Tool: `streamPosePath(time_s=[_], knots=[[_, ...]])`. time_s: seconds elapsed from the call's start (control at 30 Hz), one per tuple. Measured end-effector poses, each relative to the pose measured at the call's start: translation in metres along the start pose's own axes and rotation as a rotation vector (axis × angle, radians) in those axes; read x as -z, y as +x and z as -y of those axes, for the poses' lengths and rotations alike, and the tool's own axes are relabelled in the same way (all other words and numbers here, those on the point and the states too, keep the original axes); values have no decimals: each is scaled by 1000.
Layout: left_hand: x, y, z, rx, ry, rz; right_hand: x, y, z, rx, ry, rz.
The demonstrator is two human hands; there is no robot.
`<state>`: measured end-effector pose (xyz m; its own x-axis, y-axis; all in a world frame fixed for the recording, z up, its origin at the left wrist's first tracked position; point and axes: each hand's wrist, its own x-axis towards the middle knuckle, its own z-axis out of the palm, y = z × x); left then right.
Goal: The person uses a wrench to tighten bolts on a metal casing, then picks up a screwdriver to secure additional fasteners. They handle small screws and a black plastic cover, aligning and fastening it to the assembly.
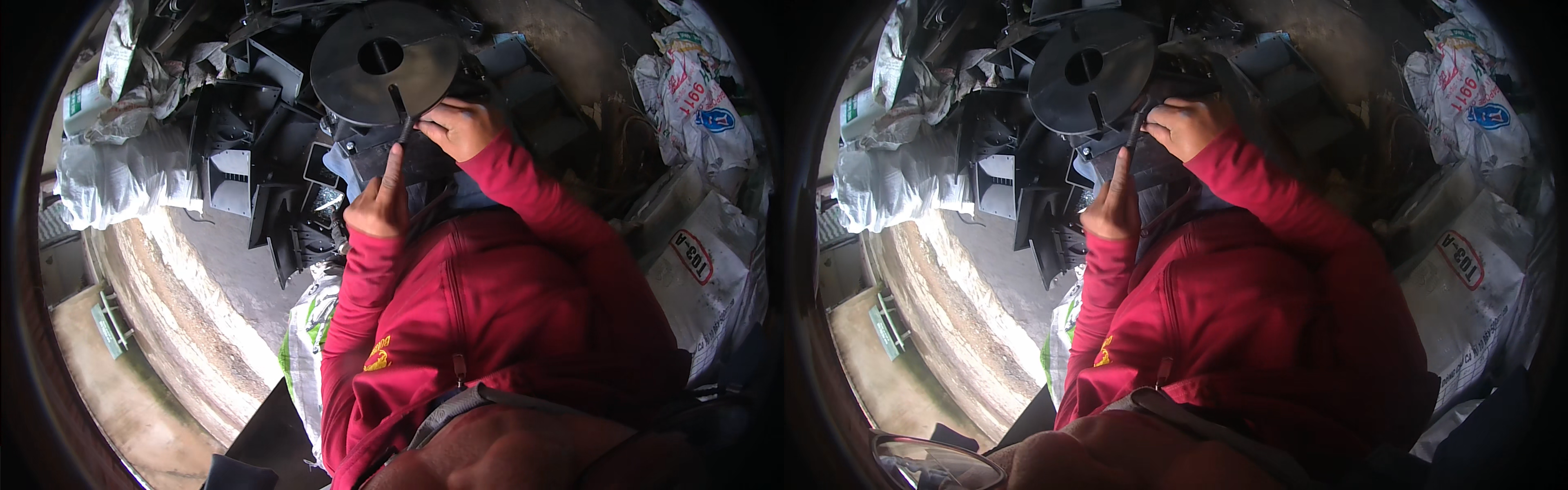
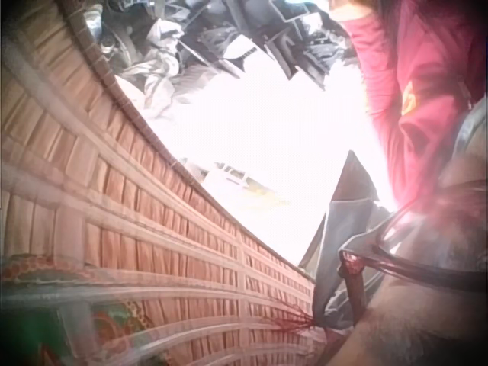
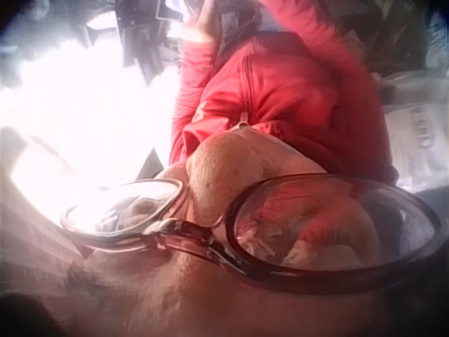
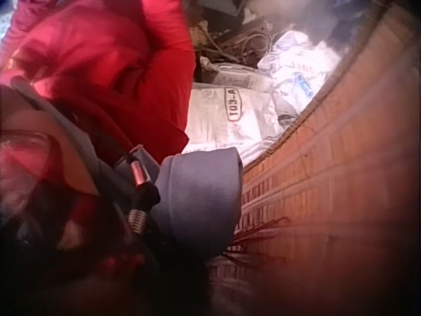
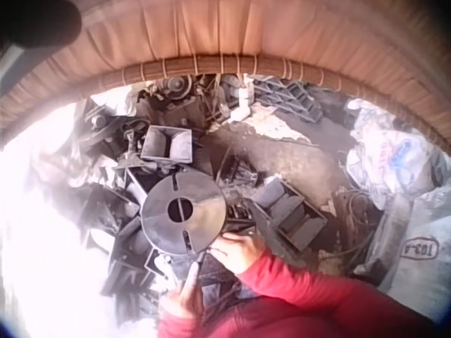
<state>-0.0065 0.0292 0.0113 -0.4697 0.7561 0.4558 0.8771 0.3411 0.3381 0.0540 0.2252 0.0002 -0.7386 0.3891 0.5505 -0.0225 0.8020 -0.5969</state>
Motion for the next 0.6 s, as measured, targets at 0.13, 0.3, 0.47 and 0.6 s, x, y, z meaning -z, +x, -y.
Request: streamPosePath(time_s=[0.13, 0.3, 0.47, 0.6], knots=[[4, 1, -4, 4, -150, -227, -5, -4, -7, -46, 20, 55], [4, -1, 5, -5, -81, 1, 2, -4, -1, -34, -20, 58], [-9, 1, 5, -61, 2, -49, -2, -4, -2, -25, 19, 21], [3, 2, 2, -22, -105, -191, -7, -4, -7, -19, 66, -10]])
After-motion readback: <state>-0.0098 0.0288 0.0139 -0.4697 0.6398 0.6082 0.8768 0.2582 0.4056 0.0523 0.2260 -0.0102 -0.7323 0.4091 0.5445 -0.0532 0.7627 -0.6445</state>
